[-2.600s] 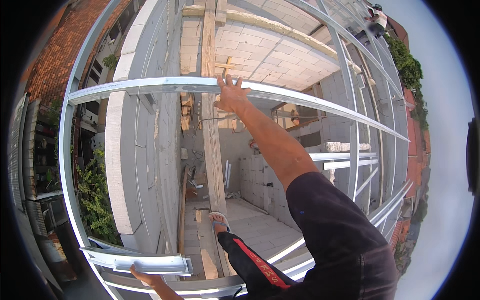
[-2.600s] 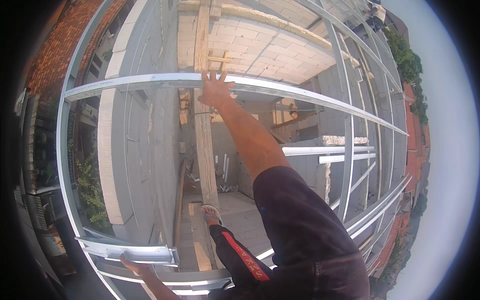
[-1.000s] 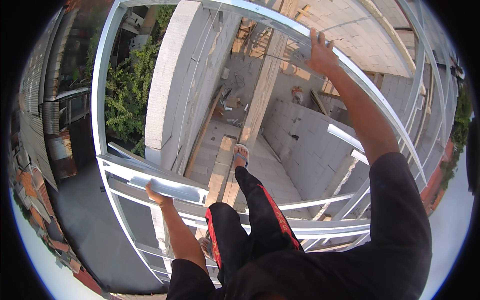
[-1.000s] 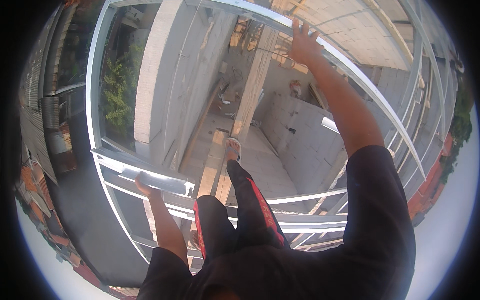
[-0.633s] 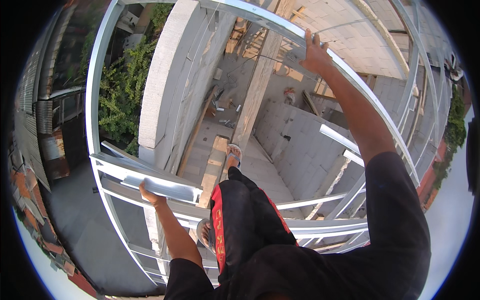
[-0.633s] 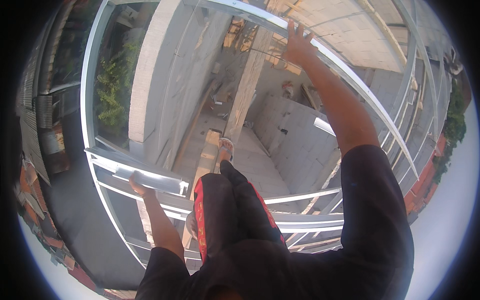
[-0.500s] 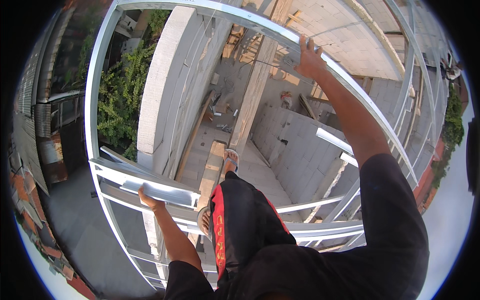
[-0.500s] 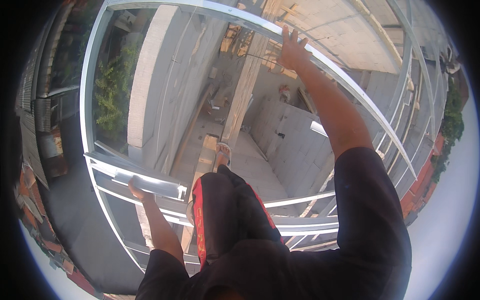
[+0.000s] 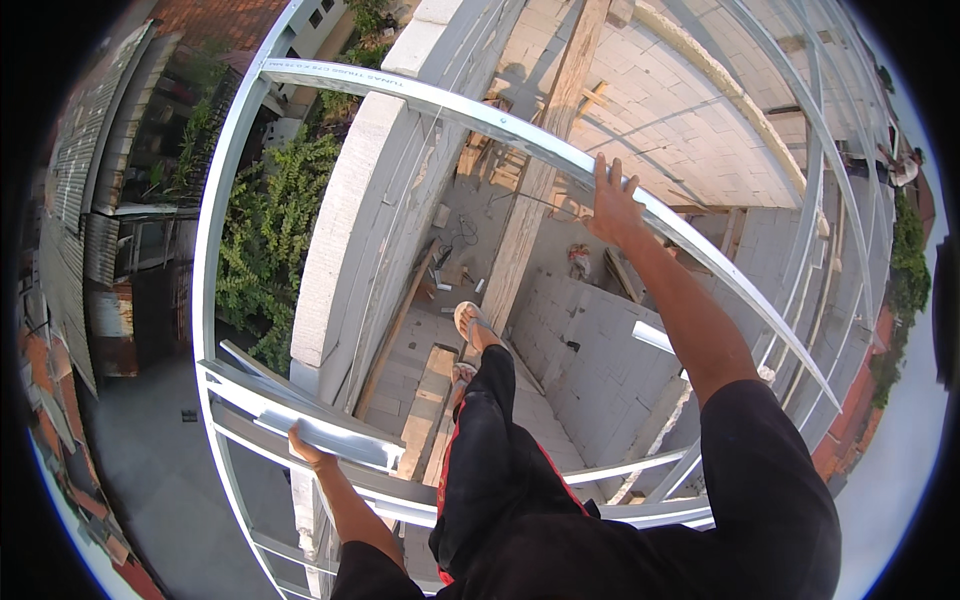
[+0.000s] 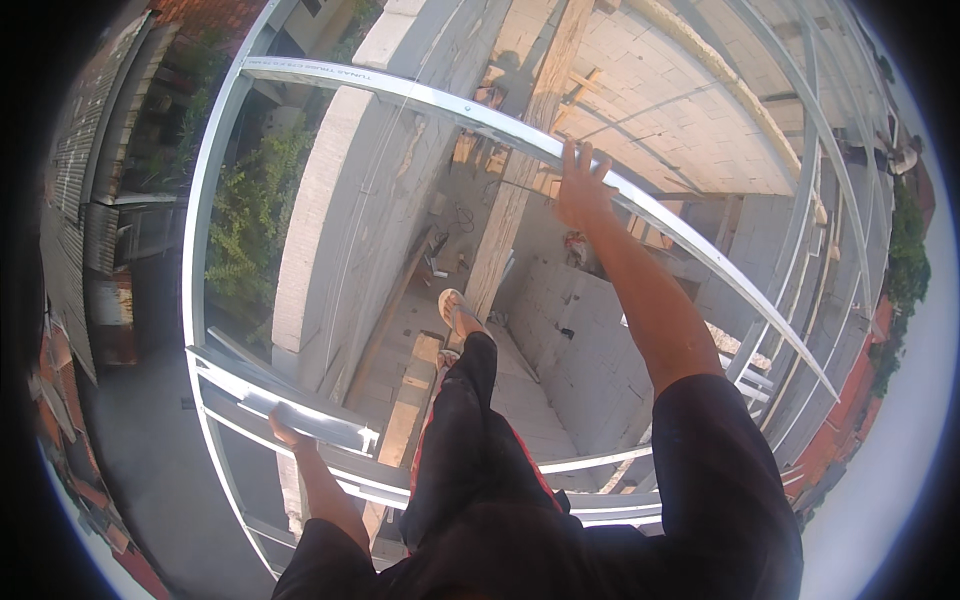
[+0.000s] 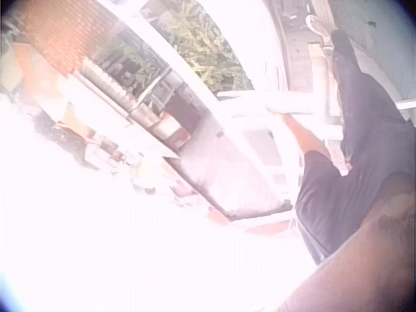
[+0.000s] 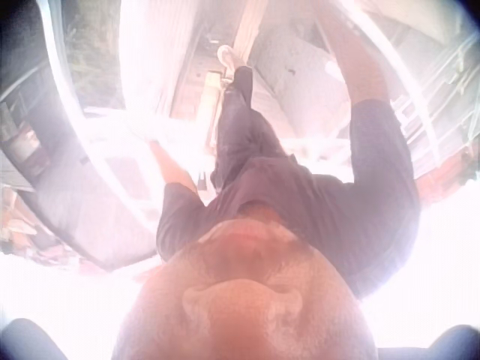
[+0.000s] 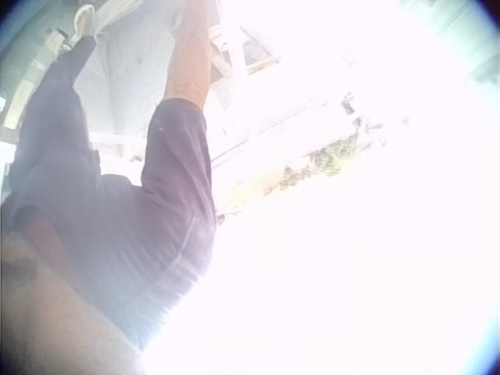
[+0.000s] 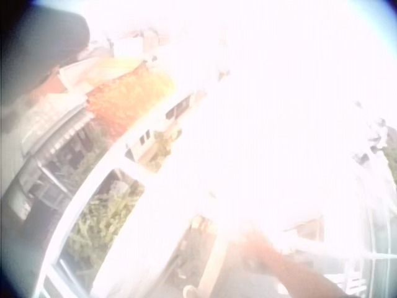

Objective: The person carries long white metal bars across a rooftop structure and places them onto a partially assembled frame. They walk along wooden planks and beams, positioning the bars to form the roof skeleton. Another worker is visible in the background assisting with the frame.

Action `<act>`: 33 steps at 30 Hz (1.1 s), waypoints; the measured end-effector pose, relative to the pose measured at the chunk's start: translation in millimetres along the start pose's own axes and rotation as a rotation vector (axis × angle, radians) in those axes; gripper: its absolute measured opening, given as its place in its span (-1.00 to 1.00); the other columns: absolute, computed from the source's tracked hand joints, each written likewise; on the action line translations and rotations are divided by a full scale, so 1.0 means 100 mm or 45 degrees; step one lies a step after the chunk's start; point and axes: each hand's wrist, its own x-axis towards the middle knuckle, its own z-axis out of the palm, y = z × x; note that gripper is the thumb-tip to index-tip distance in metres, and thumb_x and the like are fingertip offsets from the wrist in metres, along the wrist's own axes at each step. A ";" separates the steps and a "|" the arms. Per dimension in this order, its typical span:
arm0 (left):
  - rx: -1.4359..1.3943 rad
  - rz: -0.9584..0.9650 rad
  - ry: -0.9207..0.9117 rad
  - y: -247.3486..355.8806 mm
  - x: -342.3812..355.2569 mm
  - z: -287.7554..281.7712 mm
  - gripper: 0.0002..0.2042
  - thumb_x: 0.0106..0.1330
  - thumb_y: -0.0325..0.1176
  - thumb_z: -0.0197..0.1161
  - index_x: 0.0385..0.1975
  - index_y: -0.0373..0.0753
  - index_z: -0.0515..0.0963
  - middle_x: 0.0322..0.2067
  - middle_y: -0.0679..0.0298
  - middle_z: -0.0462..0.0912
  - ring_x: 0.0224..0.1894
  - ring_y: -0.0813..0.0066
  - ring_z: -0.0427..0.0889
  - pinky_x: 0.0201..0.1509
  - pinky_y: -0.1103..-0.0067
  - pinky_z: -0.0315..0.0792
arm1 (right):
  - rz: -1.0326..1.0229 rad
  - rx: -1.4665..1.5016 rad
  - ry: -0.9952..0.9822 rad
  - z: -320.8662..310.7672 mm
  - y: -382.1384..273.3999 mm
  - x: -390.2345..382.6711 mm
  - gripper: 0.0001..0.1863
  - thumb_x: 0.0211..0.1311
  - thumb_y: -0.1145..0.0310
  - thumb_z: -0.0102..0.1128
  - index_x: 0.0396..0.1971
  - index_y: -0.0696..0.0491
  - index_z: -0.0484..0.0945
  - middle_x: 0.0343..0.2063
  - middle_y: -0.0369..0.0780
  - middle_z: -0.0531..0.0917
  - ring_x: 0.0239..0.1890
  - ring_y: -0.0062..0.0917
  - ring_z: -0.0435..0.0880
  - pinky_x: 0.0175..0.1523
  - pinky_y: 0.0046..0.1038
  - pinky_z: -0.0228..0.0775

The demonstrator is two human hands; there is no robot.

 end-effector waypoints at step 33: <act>-0.283 0.287 -1.004 1.31 -1.45 5.74 -0.66 0.31 -0.20 0.10 -0.04 -0.31 0.47 -0.20 0.19 0.55 -0.16 0.31 0.61 -0.07 0.39 0.53 | -0.018 0.079 -0.231 -0.32 0.14 0.03 0.25 0.11 0.23 0.43 0.57 -0.03 -0.38 0.54 0.08 -0.17 0.48 0.37 -0.09 0.26 0.43 0.27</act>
